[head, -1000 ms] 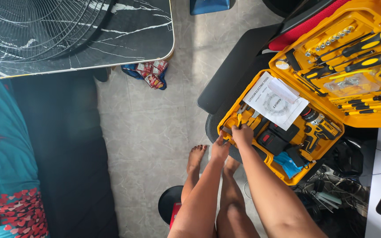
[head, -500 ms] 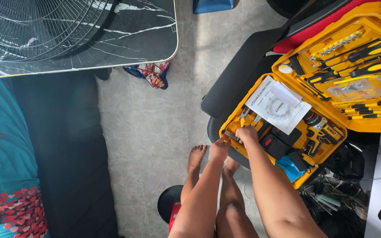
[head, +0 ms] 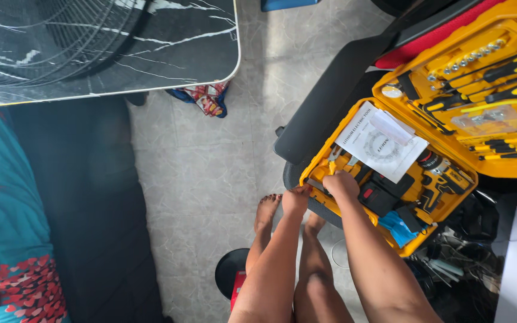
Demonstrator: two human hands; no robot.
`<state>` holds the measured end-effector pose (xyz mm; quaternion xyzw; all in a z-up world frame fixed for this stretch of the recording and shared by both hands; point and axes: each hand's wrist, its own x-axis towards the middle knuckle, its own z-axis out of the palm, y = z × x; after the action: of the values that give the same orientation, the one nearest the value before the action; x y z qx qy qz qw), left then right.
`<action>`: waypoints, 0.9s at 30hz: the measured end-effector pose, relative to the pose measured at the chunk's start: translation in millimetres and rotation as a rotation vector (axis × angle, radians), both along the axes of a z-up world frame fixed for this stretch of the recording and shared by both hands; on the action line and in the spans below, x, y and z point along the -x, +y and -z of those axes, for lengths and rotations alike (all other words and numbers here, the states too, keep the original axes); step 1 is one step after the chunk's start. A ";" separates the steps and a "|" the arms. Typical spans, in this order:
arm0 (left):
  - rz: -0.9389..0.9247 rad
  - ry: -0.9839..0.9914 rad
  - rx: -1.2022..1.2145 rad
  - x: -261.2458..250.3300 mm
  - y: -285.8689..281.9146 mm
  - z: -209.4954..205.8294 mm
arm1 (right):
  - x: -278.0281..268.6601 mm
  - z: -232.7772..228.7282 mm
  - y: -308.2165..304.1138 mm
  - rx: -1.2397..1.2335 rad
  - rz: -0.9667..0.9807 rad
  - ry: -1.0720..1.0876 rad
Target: The person disassembles a standing fan by removing the front grille, fan blades, and rear grille. They then retrieve a yellow toolbox, open it, and use pliers to work on the fan motor housing.
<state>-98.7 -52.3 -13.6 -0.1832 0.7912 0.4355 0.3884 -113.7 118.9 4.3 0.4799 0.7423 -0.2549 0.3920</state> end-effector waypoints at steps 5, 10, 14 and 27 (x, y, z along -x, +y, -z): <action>-0.068 0.107 0.105 -5.4 10.1 -1.9 | -12.0 1.4 -25.9 -0.167 0.016 0.276; -0.109 0.276 0.094 -10.7 11.4 -5.8 | -37.4 20.2 -40.6 -0.160 0.215 0.530; -0.102 0.142 0.105 -5.7 11.5 -7.3 | -30.8 28.6 8.2 0.147 0.174 0.391; -0.020 0.187 0.090 -8.4 17.2 3.3 | -41.7 -24.5 5.3 0.086 0.152 0.672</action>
<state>-90.3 -35.0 -16.9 -0.1666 0.8409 0.4186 0.2999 -72.1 124.2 28.8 0.4060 0.7807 -0.4582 0.1253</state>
